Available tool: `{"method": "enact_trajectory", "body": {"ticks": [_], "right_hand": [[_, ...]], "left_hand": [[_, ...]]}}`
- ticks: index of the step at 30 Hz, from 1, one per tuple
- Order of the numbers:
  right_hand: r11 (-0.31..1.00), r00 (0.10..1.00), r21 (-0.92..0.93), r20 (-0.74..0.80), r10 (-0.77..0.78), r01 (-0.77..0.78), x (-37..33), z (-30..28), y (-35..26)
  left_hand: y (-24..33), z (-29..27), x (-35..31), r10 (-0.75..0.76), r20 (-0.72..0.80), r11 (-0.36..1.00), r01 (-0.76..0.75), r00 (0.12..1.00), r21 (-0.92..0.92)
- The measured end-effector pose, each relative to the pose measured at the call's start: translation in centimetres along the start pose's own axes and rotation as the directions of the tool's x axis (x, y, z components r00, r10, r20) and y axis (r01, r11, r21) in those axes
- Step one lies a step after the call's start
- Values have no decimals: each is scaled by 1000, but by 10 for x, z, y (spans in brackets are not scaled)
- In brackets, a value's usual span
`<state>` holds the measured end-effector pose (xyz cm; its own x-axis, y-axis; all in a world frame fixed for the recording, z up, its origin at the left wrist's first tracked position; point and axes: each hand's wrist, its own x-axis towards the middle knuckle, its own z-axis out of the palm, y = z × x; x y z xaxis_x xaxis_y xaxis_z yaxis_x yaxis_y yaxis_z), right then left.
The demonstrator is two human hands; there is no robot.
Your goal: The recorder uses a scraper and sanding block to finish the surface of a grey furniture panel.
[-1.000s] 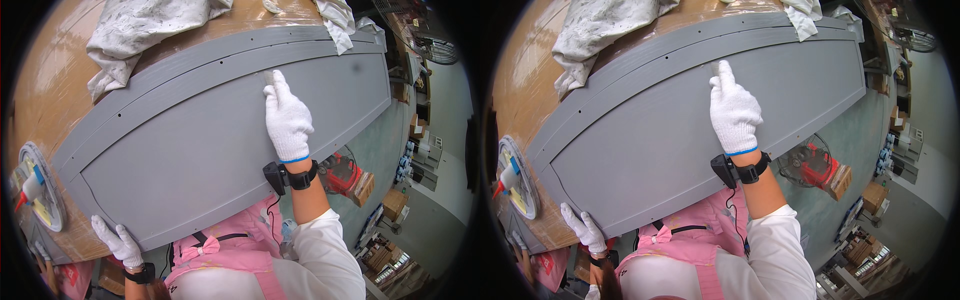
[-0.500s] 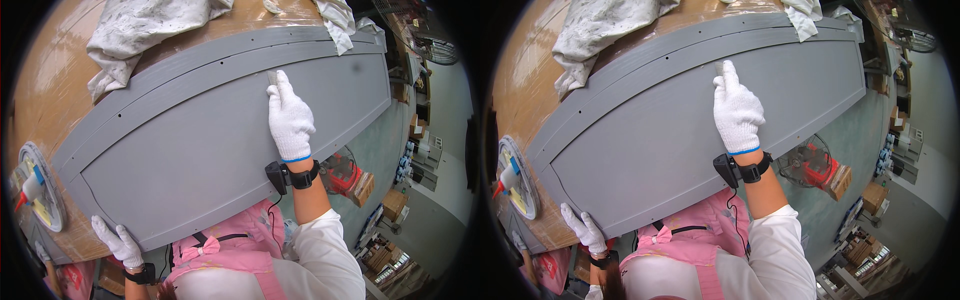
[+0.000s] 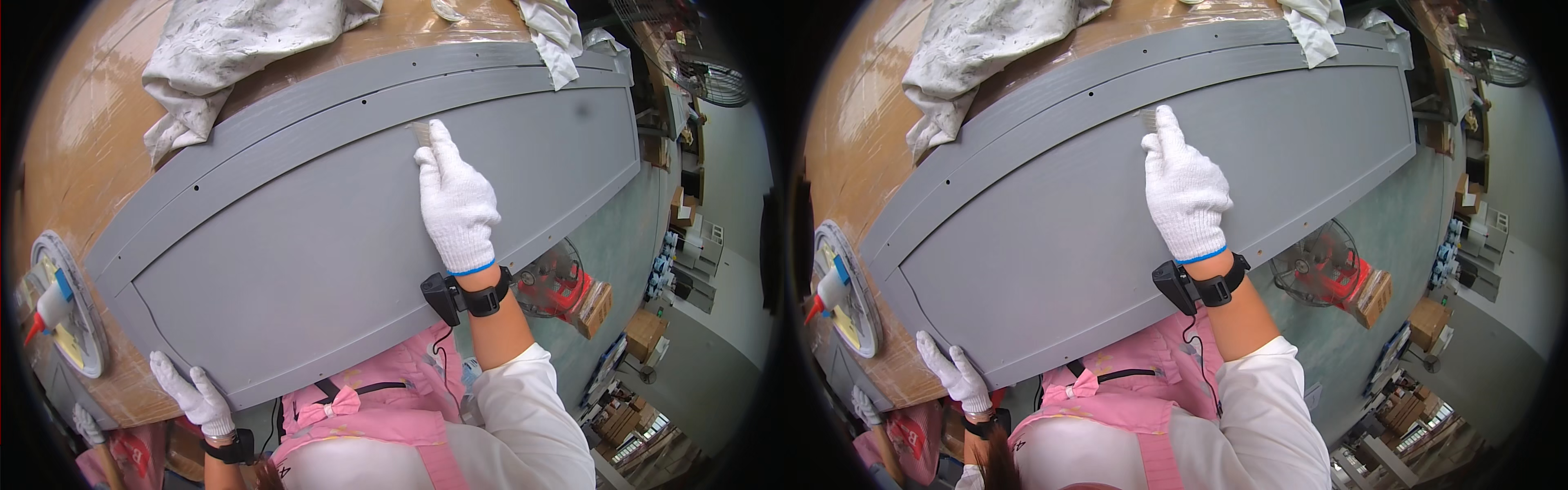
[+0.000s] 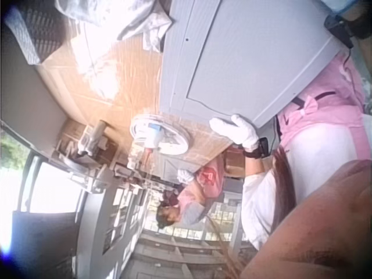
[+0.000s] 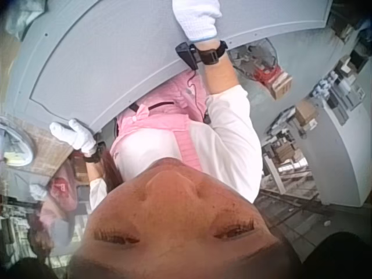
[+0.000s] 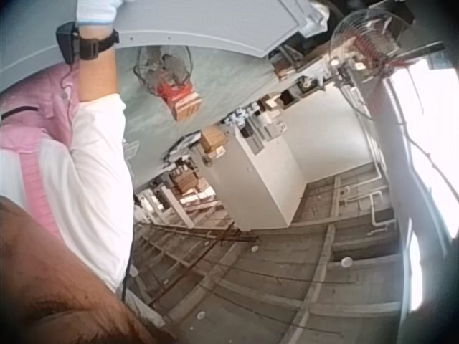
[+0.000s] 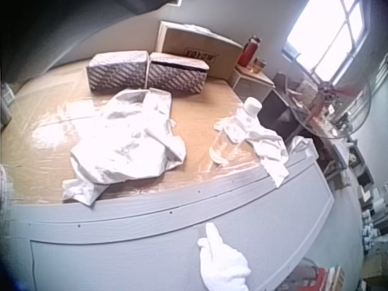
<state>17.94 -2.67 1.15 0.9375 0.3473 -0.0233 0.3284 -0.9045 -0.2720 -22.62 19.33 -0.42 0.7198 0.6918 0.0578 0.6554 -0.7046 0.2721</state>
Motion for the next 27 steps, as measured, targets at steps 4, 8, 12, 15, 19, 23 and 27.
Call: {"method": "enact_trajectory", "body": {"ticks": [4,8,12,15,19,23,27], "right_hand": [[999,997,-32,-57,-44,42,2,5,11],[992,992,-47,-45,-117,115,-5,5,4],[998,997,-42,-59,-51,49,2,6,10],[994,994,-43,8,-105,105,-9,5,-8],[999,999,-31,-25,43,-44,-1,-1,-6],[998,999,-50,-3,-35,35,-6,6,-9],[998,997,-22,-45,-67,66,-3,7,-2]], "left_hand": [[1,0,1,-3,0,1000,3,1000,0],[1,0,0,-1,0,1000,1,1000,1],[0,0,0,0,-4,1000,0,1000,-7],[0,0,0,2,-3,1000,-2,1000,-5],[1,0,0,-8,2,1000,8,1000,-10],[2,-1,1,-15,9,1000,15,1000,0],[3,-2,1,-21,14,1000,21,1000,7]]}}
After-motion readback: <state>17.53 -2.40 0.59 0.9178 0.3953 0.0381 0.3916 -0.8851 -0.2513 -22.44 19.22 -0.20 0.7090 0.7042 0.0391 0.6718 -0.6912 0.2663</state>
